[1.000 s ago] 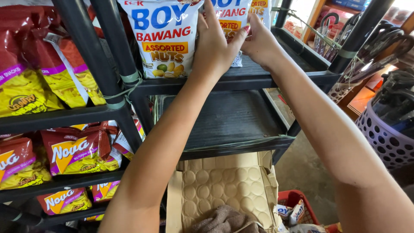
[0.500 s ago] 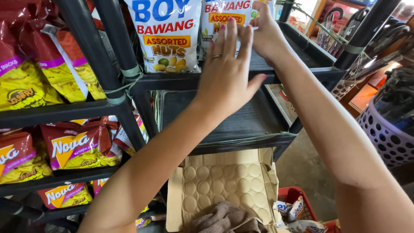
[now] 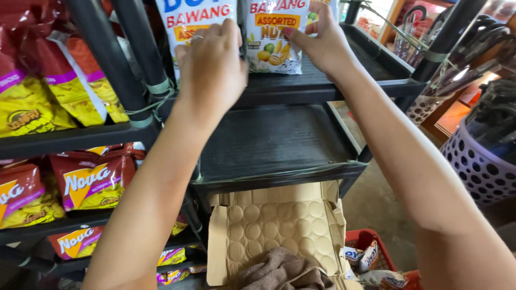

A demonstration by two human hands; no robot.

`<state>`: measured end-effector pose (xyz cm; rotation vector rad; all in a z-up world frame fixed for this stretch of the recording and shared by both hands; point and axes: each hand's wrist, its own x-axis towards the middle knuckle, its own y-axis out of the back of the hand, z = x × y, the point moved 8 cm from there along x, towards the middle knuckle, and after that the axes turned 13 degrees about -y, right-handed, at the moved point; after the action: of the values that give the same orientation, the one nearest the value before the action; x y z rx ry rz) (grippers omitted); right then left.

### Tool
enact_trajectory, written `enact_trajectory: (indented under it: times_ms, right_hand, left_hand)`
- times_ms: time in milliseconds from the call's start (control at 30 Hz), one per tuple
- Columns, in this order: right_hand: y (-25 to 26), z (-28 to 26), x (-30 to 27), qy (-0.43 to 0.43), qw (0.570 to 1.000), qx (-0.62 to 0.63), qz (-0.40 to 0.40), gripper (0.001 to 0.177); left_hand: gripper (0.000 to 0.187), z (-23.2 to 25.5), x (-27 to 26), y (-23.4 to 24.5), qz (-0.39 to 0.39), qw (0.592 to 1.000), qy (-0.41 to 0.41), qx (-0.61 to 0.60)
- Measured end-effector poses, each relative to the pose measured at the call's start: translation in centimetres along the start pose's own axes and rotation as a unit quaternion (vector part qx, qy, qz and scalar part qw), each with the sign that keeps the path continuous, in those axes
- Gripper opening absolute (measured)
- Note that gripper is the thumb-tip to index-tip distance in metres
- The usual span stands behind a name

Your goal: Wiping individual snack bags with a cloth and placing them onto shelves in a grocery store.

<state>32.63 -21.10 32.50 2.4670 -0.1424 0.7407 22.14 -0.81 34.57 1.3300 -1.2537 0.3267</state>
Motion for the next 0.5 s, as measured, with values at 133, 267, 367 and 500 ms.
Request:
enact_trajectory:
  times_ms: [133, 267, 367, 500]
  right_hand:
    - [-0.2, 0.3, 0.3, -0.013, 1.000, 0.014, -0.016, 0.053]
    - [0.0, -0.6, -0.2, 0.010, 1.000, 0.000, -0.008, 0.046]
    - [0.0, -0.6, -0.2, 0.021, 1.000, 0.000, -0.002, 0.047]
    - [-0.1, -0.3, 0.0, 0.040, 0.999, -0.004, -0.001, 0.048]
  left_hand:
    - [0.032, -1.1, -1.0, -0.4, -0.064, 0.998, 0.014, -0.019]
    - [0.036, -0.7, -1.3, 0.7, -0.062, 0.996, -0.012, -0.056]
    - [0.037, -0.2, -1.1, 1.2, -0.063, 0.996, -0.021, -0.056]
    - [0.035, 1.1, -1.2, 1.2, -0.067, 0.997, -0.037, -0.026]
